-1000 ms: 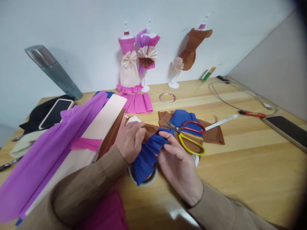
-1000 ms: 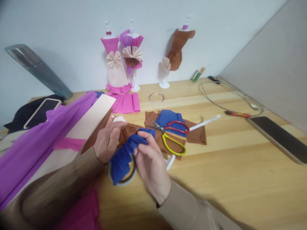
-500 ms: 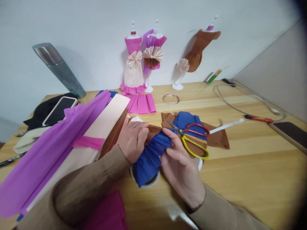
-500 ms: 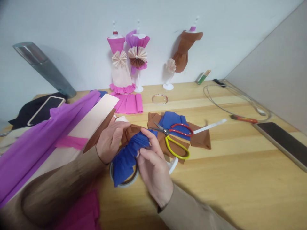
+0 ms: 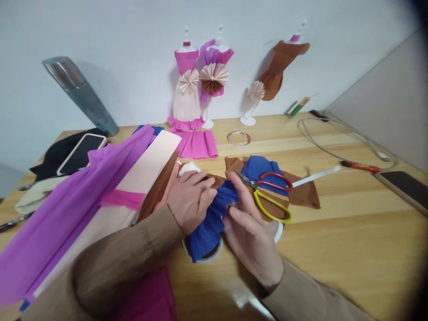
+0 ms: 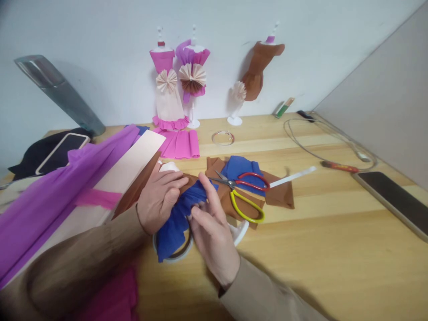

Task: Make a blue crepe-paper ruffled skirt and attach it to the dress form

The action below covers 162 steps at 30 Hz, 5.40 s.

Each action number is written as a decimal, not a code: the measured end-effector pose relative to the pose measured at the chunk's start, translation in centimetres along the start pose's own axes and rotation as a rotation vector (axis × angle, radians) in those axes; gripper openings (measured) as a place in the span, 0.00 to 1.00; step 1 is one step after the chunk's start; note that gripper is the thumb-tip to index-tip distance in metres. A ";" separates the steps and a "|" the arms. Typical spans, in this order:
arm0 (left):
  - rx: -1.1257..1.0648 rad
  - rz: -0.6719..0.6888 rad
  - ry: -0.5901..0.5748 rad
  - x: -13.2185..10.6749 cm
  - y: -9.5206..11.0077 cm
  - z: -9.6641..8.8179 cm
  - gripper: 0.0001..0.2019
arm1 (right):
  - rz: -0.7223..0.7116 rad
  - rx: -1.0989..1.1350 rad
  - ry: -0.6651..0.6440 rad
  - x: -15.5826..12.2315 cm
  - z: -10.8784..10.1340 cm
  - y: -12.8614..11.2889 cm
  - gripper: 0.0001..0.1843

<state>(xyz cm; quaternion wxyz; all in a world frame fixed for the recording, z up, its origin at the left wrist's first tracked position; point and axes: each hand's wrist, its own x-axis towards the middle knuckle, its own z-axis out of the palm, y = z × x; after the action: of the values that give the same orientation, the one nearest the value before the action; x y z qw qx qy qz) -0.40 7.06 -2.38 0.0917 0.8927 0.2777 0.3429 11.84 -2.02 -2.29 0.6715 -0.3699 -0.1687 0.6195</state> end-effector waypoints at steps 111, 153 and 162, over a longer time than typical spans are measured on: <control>0.052 -0.050 -0.275 -0.3 0.4 0.9 0.36 | -0.043 -0.039 -0.126 -1.0 -1.7 2.0 0.23; 0.305 -0.115 -0.097 -2.1 6.6 -0.1 0.28 | -0.657 -1.937 -0.621 4.9 -3.6 -8.1 0.35; 0.274 -0.053 -0.091 -2.5 6.4 0.2 0.17 | -0.709 -1.917 -0.505 5.2 -4.2 -8.1 0.24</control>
<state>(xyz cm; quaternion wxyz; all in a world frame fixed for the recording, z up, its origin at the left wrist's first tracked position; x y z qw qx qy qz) 1.01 0.39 -1.66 -0.0094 0.9038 0.3409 0.2584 21.32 2.09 -0.58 0.1858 -0.5360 -0.8218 0.0540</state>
